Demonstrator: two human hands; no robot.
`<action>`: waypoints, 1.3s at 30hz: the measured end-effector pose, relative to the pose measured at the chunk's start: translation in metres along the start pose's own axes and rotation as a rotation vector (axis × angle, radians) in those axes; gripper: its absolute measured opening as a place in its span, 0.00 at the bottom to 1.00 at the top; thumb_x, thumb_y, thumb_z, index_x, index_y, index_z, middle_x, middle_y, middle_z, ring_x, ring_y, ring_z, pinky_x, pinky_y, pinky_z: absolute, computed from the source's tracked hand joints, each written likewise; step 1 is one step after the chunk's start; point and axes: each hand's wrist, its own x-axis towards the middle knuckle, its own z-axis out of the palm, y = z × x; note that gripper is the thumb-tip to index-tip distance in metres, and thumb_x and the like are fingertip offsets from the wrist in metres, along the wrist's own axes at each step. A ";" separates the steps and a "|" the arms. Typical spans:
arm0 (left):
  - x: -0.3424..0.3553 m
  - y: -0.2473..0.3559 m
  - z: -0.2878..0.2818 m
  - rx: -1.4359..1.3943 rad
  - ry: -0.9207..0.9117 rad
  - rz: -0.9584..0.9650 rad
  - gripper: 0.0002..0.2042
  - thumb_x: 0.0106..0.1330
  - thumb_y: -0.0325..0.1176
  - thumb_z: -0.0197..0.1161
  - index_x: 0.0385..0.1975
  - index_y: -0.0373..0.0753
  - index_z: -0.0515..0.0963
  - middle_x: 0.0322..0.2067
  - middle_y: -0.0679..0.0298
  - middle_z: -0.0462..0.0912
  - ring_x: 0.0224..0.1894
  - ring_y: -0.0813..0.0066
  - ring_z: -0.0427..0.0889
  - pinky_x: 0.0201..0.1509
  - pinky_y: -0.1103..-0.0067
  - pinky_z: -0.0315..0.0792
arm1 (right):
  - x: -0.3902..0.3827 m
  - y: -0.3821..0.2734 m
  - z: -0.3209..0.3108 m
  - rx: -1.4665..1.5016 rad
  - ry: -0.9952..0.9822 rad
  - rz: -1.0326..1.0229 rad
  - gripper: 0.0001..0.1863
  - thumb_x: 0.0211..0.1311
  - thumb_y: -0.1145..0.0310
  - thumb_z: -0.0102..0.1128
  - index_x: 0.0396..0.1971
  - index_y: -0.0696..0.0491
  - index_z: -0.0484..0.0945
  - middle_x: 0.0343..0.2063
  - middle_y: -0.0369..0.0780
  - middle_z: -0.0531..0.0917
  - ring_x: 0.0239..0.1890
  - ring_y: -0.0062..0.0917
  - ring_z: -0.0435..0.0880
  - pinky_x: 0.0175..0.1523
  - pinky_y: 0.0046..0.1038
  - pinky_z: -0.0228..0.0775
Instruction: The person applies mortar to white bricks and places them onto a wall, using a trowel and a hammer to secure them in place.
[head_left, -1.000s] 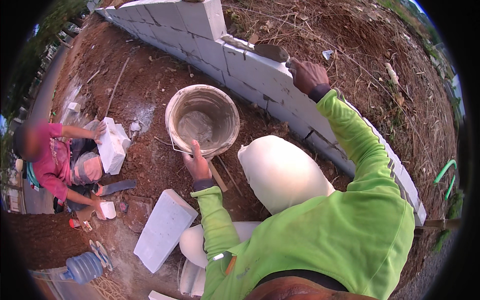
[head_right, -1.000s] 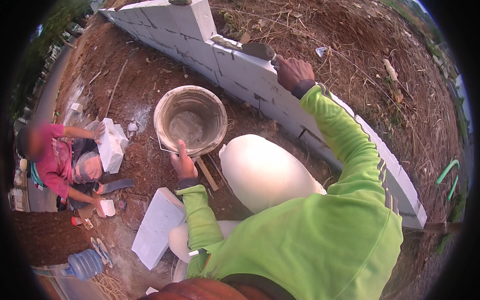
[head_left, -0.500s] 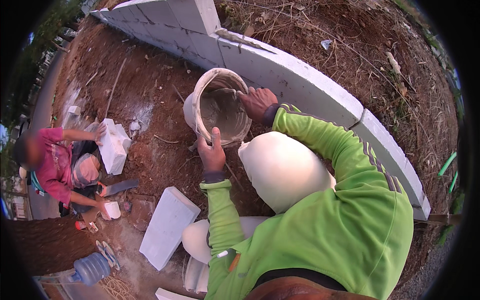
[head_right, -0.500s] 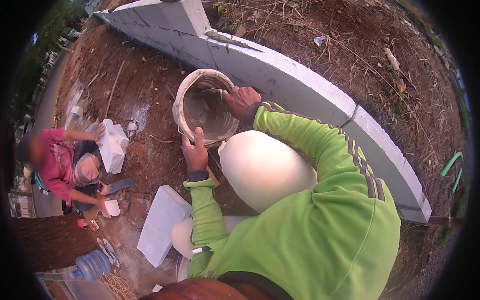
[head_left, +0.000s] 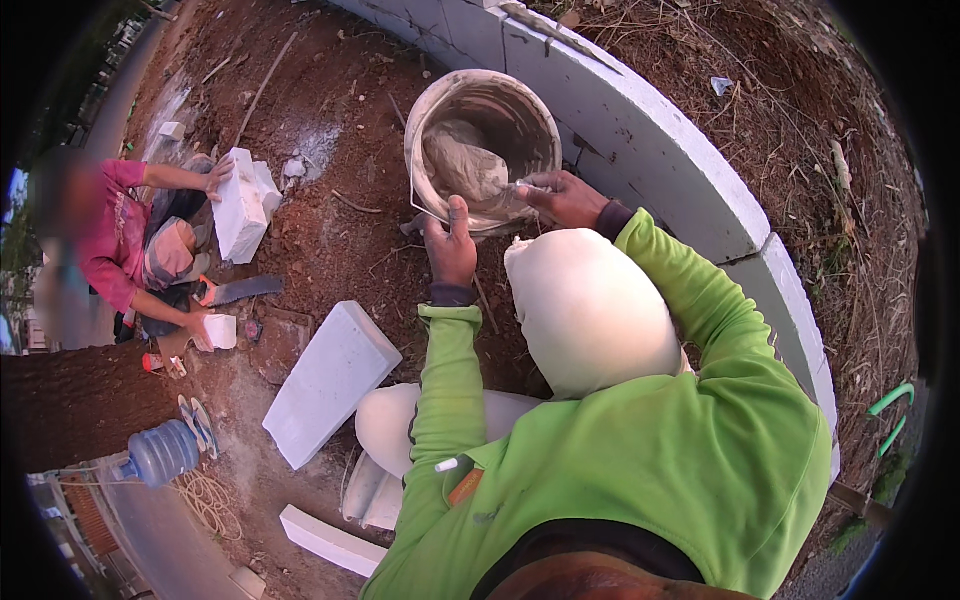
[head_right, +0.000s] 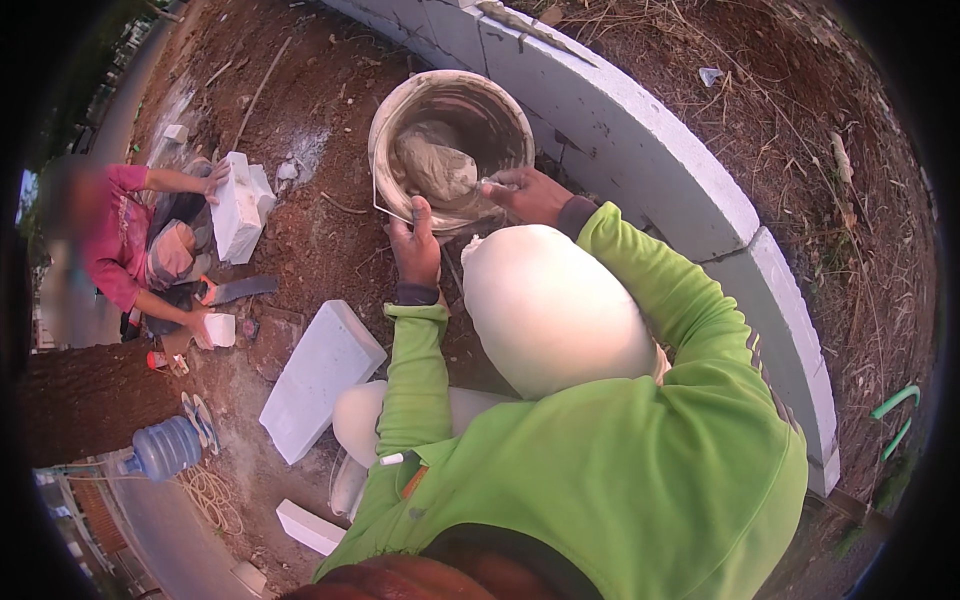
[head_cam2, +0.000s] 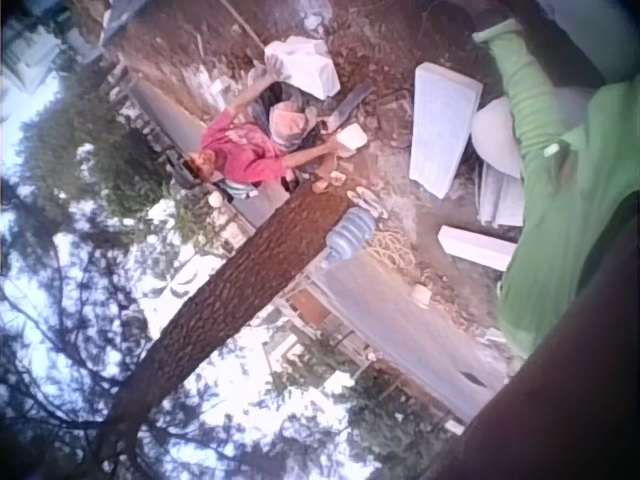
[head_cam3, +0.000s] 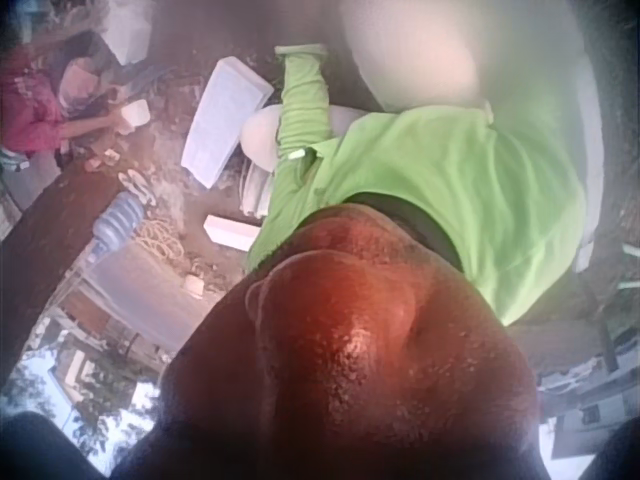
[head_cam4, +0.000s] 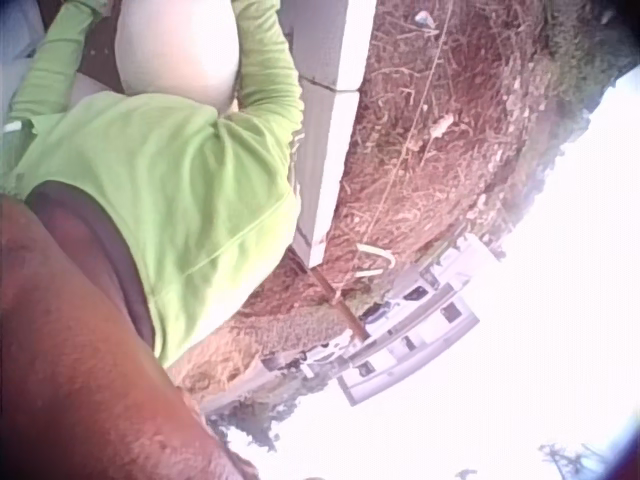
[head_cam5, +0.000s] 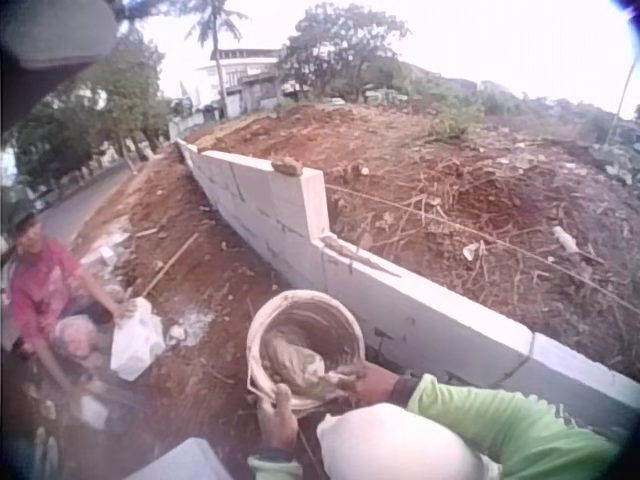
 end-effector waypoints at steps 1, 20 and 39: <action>-0.001 0.003 0.006 -0.115 0.033 -0.010 0.25 0.77 0.47 0.59 0.55 0.26 0.74 0.53 0.51 0.79 0.51 0.68 0.78 0.58 0.70 0.73 | -0.001 0.005 -0.004 -0.005 0.017 -0.017 0.29 0.75 0.47 0.51 0.54 0.60 0.81 0.45 0.52 0.86 0.49 0.38 0.85 0.58 0.36 0.73; 0.004 0.000 0.023 -0.342 -0.019 -0.134 0.30 0.78 0.48 0.58 0.66 0.27 0.67 0.61 0.54 0.76 0.59 0.69 0.75 0.65 0.73 0.67 | -0.045 -0.016 -0.047 0.437 -0.016 0.251 0.25 0.78 0.48 0.51 0.57 0.54 0.80 0.25 0.33 0.79 0.26 0.15 0.78 0.33 0.22 0.76; 0.002 0.029 0.026 -0.520 0.070 -0.373 0.30 0.73 0.55 0.61 0.64 0.40 0.65 0.57 0.57 0.74 0.50 0.66 0.83 0.38 0.67 0.87 | -0.001 -0.053 -0.221 -0.317 0.386 0.334 0.26 0.75 0.43 0.47 0.49 0.52 0.81 0.24 0.41 0.79 0.21 0.26 0.81 0.25 0.34 0.73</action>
